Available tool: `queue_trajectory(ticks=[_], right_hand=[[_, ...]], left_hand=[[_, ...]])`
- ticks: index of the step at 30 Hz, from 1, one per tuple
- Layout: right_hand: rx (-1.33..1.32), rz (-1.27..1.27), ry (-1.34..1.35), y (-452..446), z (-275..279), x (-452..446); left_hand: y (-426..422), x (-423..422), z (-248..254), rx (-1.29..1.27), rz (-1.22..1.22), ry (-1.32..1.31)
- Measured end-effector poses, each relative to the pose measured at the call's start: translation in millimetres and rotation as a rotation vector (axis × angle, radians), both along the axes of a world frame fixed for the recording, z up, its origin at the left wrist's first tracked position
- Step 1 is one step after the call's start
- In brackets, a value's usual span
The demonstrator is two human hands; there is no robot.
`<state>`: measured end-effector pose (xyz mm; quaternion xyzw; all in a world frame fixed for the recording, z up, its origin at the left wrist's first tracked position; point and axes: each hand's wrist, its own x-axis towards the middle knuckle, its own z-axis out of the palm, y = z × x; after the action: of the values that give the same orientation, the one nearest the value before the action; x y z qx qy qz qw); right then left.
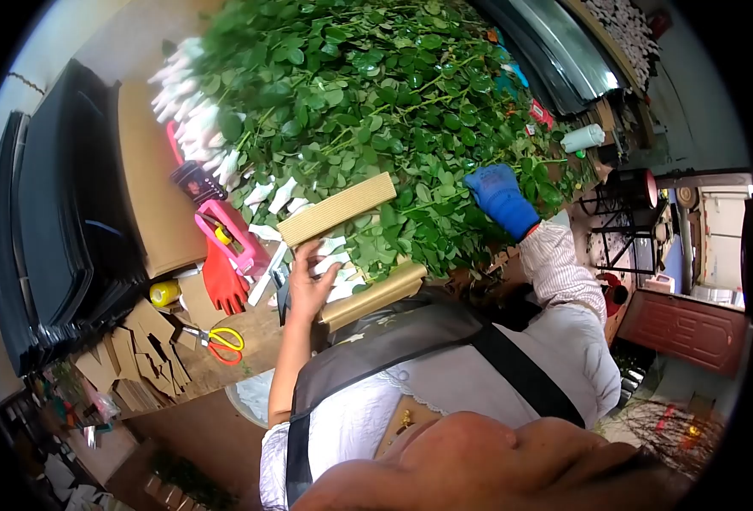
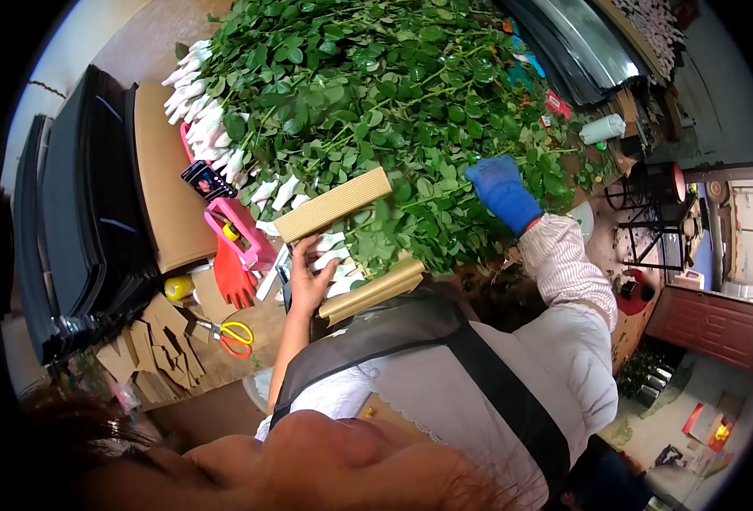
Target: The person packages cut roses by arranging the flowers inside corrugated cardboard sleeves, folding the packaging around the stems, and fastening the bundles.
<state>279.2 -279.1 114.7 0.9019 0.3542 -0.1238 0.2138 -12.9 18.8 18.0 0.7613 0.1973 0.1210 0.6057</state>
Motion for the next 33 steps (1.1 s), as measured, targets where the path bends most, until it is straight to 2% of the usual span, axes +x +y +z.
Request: queue_trajectory(ticks=[2,3,4,6,8,10,12,15,16,19,20,21,23,26,29,30,33], right_hand=[[-0.133,0.118,0.002,7.9,10.8,4.5],[-0.202,0.18,0.0,15.9,22.8,8.5],[-0.269,0.134,0.063,38.4,36.0,13.8],[-0.093,0.091,0.029,96.4,79.8,9.4],[0.403,0.29,0.031,124.7,51.9,33.6],[0.45,0.44,-0.077,168.3,15.9,46.6],[0.316,0.506,-0.215,198.1,-35.4,57.9],[0.098,0.296,-0.069,234.8,-25.4,56.3],[0.161,0.301,-0.103,237.2,-3.8,50.0],[0.778,0.483,-0.262,217.3,40.8,42.2],[0.799,0.55,-0.23,214.2,39.7,52.2],[0.616,0.435,-0.063,212.7,42.9,59.1],[0.555,0.305,-0.081,197.7,44.9,71.8],[0.834,0.415,-0.399,181.9,75.7,52.3],[0.5,0.434,-0.318,171.8,35.2,59.9],[0.476,0.497,-0.331,165.8,17.6,60.0],[0.133,0.322,0.068,155.7,-16.5,42.4]], left_hand=[[5.0,1.8,-0.8,0.046,-0.044,0.026],[4.7,4.1,11.0,0.166,-0.063,0.006],[3.6,4.7,9.4,0.196,-0.061,0.007],[1.0,4.7,10.6,0.223,-0.05,0.021],[-1.5,5.3,18.4,0.224,-0.036,0.036],[-1.0,5.4,16.5,0.23,-0.045,0.026],[-1.3,6.3,18.3,0.241,-0.055,0.066],[-1.2,5.0,11.7,0.166,-0.038,0.042],[-1.1,5.2,13.4,0.174,-0.043,0.066],[-2.2,6.1,18.1,0.127,-0.031,0.079],[-2.6,4.8,13.5,0.119,-0.023,0.099],[-0.6,6.3,16.2,0.158,-0.048,0.045],[1.6,6.1,11.6,0.175,-0.064,0.001],[1.9,6.6,11.3,0.152,-0.069,0.015],[3.7,6.8,8.4,0.163,-0.086,0.033],[2.7,7.3,12.3,0.136,-0.075,0.014],[2.4,7.9,12.7,0.184,-0.072,-0.004]])
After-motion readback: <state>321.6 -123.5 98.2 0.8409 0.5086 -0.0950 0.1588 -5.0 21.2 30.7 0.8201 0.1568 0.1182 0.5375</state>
